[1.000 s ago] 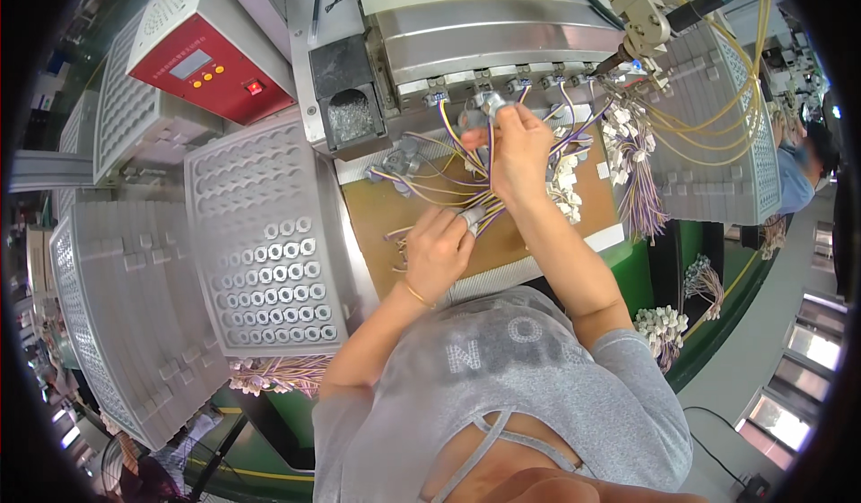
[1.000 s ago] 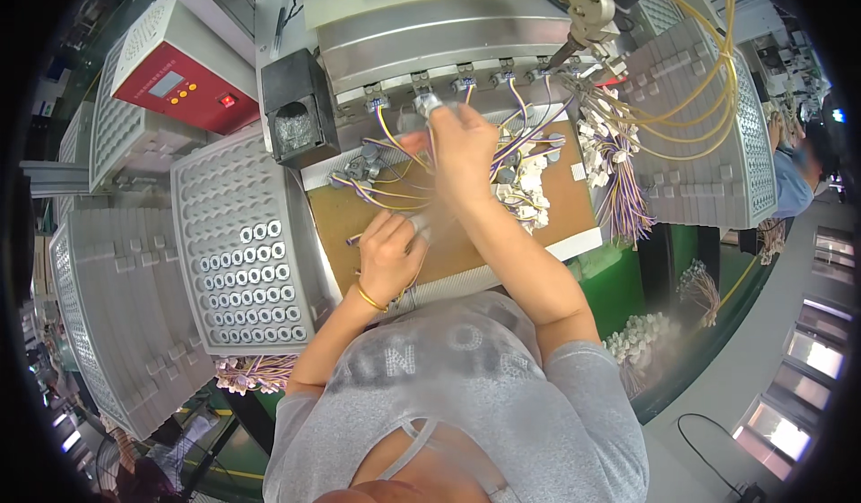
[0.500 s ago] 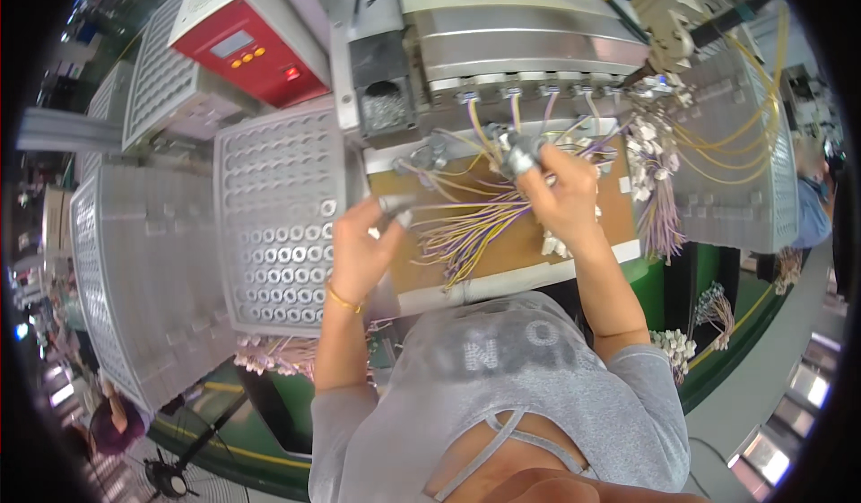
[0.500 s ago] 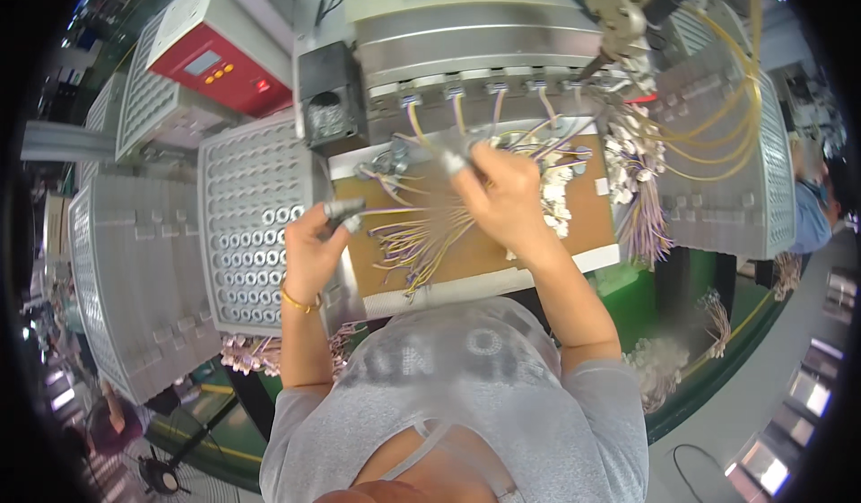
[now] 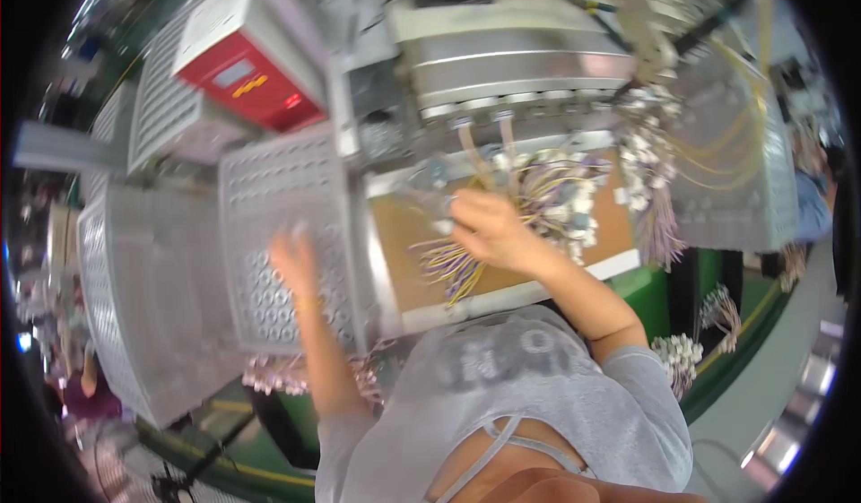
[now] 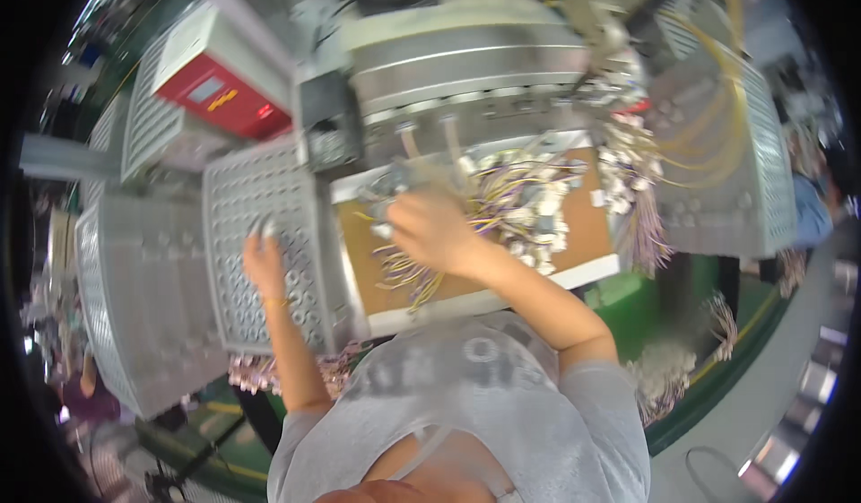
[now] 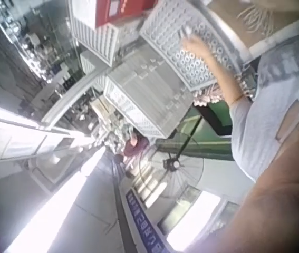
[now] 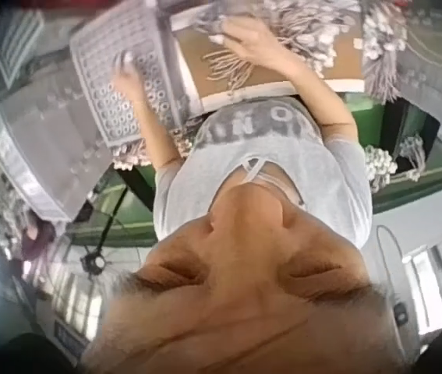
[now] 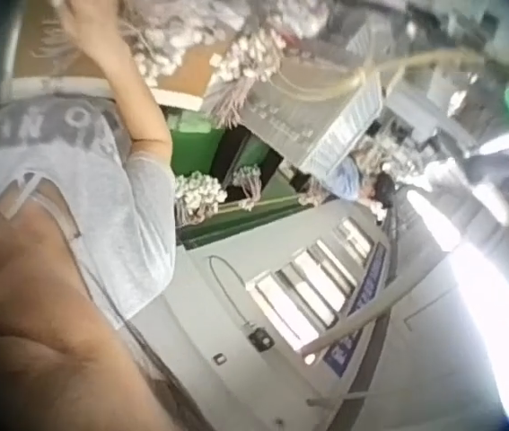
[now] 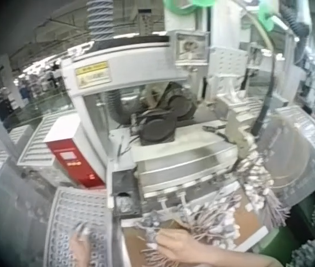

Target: The person assembles wire harnesses by taking metal components from a tray, attaching them to connector ends by hand, and inserting the connectors into a machine for processing.

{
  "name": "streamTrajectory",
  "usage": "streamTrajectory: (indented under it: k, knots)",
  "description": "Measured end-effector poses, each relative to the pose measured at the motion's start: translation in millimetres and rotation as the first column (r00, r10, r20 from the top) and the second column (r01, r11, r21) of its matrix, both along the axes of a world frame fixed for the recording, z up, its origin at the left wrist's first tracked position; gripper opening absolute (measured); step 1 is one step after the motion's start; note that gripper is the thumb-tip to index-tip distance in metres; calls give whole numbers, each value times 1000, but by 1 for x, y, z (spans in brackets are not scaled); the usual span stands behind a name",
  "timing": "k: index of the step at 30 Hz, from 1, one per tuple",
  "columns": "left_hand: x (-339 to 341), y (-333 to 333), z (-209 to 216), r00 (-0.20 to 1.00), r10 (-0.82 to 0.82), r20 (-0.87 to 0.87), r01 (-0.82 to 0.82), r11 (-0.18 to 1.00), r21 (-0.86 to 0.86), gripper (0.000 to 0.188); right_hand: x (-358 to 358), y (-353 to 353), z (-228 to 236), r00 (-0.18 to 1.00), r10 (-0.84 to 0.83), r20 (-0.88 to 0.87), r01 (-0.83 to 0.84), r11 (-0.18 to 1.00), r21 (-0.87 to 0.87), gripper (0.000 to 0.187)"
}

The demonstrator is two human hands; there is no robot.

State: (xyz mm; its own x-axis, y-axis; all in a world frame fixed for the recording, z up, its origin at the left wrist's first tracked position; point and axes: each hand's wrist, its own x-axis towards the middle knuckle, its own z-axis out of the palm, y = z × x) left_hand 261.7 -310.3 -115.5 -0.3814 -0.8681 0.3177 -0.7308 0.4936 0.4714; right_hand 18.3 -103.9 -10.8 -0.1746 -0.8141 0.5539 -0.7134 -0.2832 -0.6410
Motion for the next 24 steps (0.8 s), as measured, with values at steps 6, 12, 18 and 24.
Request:
streamTrajectory:
  k: [6, 12, 18, 24]
  knots:
    - [13, -2, -5, 922, 195, 336, -98, 953, -285, 37, 9, 3, 8, 908, -93, 408, -15, 967, 255, 10]
    - [-46, 45, 71, 632, 144, -762, 399, 782, 479, 31, 6, 6, 14, 874, -100, 475, -15, 972, 232, 18]
    - [-90, 108, 94, 548, 119, -828, 733, 410, 543, 36, 4, 8, 20, 914, -146, 377, 47, 964, 260, 9]
    - [-96, 118, 107, 494, 105, -863, 797, 342, 498, 35, 4, 15, 17, 802, -138, 581, -54, 952, 301, 6]
